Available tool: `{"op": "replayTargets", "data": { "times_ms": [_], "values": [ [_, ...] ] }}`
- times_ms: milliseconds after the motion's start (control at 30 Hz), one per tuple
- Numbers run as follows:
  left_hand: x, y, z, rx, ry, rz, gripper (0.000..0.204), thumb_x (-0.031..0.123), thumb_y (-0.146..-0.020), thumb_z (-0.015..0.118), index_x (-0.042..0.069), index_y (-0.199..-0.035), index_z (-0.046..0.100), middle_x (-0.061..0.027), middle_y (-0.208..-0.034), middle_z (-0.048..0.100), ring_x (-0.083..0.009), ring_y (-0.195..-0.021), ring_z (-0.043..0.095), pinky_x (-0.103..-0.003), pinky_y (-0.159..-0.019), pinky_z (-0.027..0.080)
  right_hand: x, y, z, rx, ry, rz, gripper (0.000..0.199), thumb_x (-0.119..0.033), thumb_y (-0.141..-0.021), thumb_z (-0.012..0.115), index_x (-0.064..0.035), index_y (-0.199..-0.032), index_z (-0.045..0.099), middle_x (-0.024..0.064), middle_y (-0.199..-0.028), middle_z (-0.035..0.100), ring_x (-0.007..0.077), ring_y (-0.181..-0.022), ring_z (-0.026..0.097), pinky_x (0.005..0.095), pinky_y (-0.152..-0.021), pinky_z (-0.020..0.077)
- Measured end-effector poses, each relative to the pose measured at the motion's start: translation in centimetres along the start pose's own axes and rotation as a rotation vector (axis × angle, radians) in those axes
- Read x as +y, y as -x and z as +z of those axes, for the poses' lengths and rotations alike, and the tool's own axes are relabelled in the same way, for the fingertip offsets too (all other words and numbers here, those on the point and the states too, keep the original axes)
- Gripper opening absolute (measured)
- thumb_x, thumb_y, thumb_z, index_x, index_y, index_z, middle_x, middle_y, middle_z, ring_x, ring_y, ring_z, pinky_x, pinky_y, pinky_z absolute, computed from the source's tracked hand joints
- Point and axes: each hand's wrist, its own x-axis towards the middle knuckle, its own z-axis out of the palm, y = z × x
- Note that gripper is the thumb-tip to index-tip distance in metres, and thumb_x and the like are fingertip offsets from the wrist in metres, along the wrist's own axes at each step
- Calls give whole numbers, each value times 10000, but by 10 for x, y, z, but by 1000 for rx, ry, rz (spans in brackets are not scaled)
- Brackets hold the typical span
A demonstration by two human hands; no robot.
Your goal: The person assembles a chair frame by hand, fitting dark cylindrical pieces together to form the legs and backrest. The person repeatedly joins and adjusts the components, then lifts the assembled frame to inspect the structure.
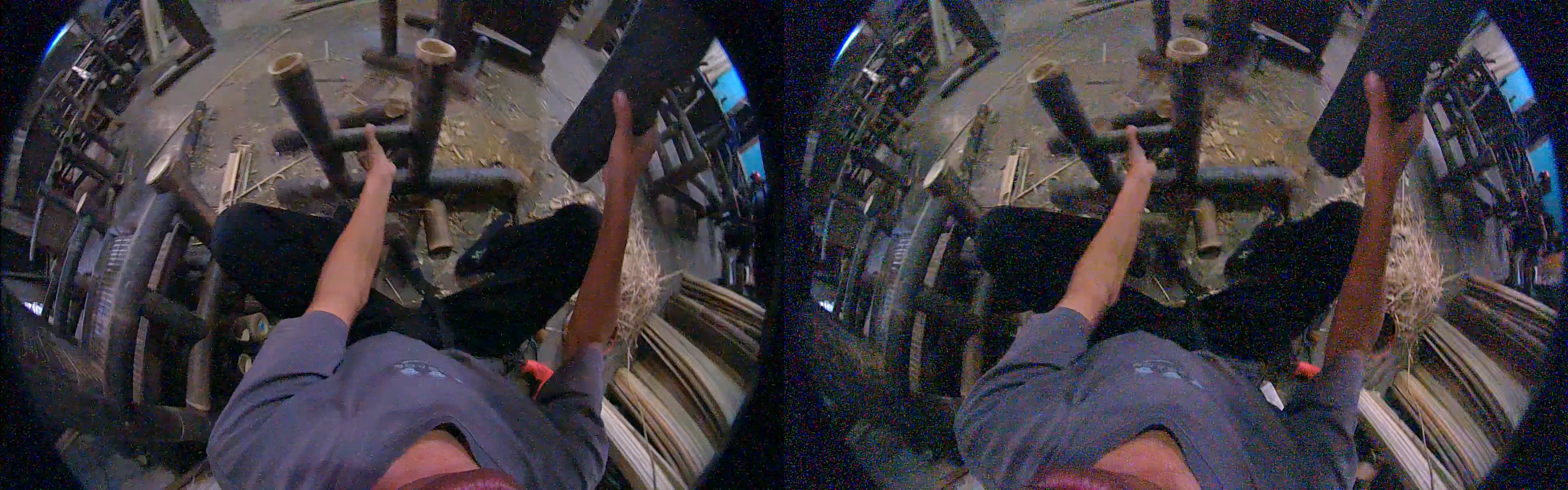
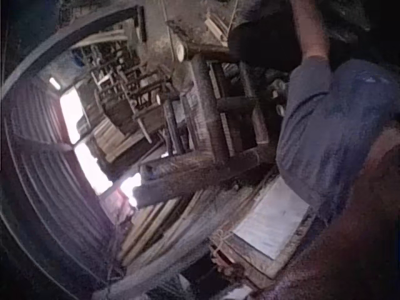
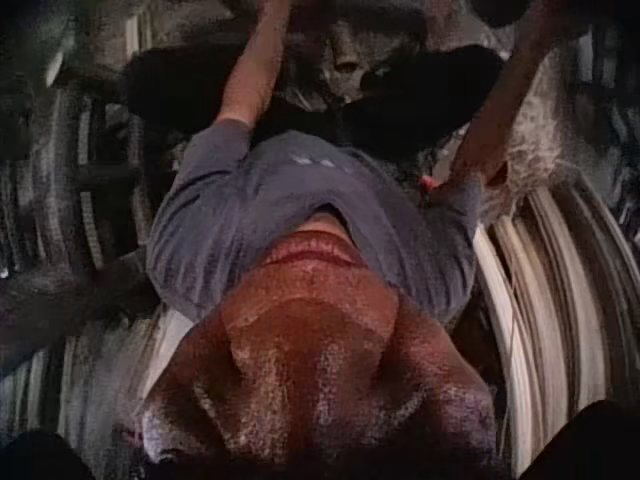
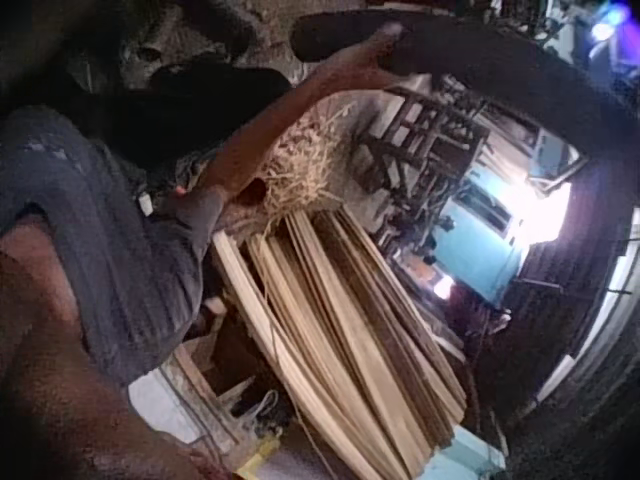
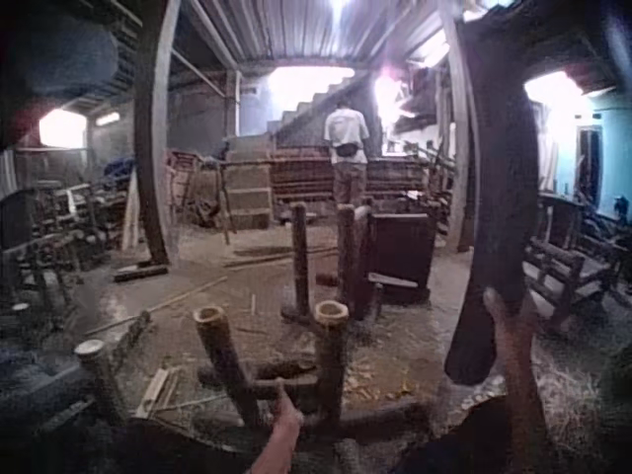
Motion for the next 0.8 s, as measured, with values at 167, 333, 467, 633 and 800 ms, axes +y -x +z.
{"op": "replayTargets", "data": {
  "times_ms": [167,333,467,633,800],
  "values": [
    [-5,-22,-18,-35,79,9,992,589,-592,798,-10,-1300,446,-117,-1262,510,-251,-1069,512,-424,-890,446,-48,55,34,-214,-152,152,695,-352,-754,761,78,-1238,508,129,-1195,587,230,-1052,567,332,-935,424],
    [1,-13,-17,-174,226,-217,1001,486,-625,828,51,-1353,296,-143,-1257,471,-315,-1083,523,-531,-857,483,-53,113,58,-388,-305,333,598,-366,-722,778,-4,-1142,552,100,-1002,658,223,-877,635,350,-800,496],
    [19,-4,-20,-430,10,-465,906,560,-708,727,51,-1329,309,-188,-1243,475,-346,-1030,563,-548,-834,493,-53,131,79,-393,-237,272,594,-404,-714,790,4,-1084,567,115,-940,669,230,-815,643,352,-759,507],
    [77,78,-30,-988,-359,-444,744,609,-838,546,33,-1290,416,-202,-1192,534,-298,-975,603,-432,-801,504,-49,146,108,-397,-169,327,571,-347,-726,782,36,-1084,557,123,-970,656,187,-835,619,319,-759,494],
    [206,162,-8,-1068,-345,417,697,505,-837,624,-1,-1275,430,-143,-1091,611,-232,-954,608,-349,-806,486,-56,173,148,-441,-207,255,531,-289,-737,779,22,-1098,546,126,-941,653,204,-826,619,319,-752,491]
  ]
}}
